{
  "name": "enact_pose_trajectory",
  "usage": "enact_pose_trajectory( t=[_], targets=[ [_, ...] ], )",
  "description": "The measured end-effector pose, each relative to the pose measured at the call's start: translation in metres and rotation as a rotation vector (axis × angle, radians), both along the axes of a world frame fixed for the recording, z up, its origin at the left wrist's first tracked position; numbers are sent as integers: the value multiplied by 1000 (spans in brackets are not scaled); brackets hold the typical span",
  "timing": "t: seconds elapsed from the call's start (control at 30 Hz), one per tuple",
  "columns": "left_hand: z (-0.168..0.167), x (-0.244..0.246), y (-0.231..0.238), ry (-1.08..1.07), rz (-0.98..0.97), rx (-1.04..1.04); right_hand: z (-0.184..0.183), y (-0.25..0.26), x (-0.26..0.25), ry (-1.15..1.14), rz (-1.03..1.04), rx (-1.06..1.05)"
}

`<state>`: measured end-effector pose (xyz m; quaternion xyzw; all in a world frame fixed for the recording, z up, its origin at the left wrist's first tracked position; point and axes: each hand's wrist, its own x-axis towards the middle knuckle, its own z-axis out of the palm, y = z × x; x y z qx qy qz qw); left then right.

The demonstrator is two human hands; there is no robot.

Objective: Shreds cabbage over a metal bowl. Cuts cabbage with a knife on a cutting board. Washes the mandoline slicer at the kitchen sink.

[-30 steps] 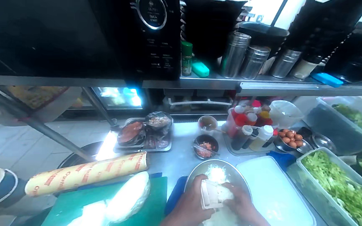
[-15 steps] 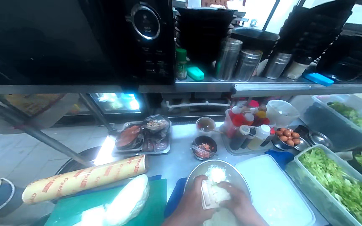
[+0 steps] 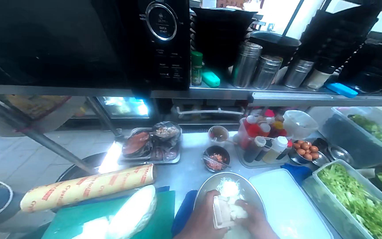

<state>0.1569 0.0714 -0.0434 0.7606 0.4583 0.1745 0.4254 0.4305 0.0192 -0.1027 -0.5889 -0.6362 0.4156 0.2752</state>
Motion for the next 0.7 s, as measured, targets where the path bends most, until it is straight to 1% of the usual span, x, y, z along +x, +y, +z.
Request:
enact_pose_trajectory(
  t=[0.03, 0.07, 0.1, 0.17, 0.2, 0.23, 0.33, 0.37, 0.4, 0.5, 0.53, 0.63, 0.67, 0.7],
  targets=[
    [-1, 1, -2, 5, 4, -7, 16, -1, -10, 50, 19, 28],
    [-1, 2, -4, 15, 4, -17, 21, -3, -16, 87, 26, 43],
    [1, 2, -4, 27, 7, -26, 13, -2, -14, 89, 18, 37],
    [2, 1, -1, 40, 1, -24, -18, -1, 4, -6, -24, -27],
    [1, 0, -1, 38, -11, -15, -28, -2, 11, -54, -35, -56],
    [1, 0, -2, 35, -10, -9, -25, -2, 12, -69, -32, -63],
    [-1, 1, -2, 7, 21, -39, 16, 2, -13, 27, 21, 18],
    [0, 0, -3, 7, 22, -56, 19, 1, -17, 45, 20, 21],
    [0, -1, -1, 6, 24, -61, 11, 2, -14, 36, 4, 12],
    [-3, -6, 0, -2, 20, -53, -34, 4, 13, -113, -45, -68],
    [-3, -6, -2, -2, 22, -55, -31, 2, 13, -132, -35, -83],
    [0, -2, -2, -4, 34, -31, 22, 6, -15, -4, 41, 4],
    [-1, 0, -4, 5, 32, -32, 27, 5, -19, 30, 56, 20],
    [-1, 0, -3, 13, 32, -37, 20, 5, -17, 35, 47, 21]
  ],
)
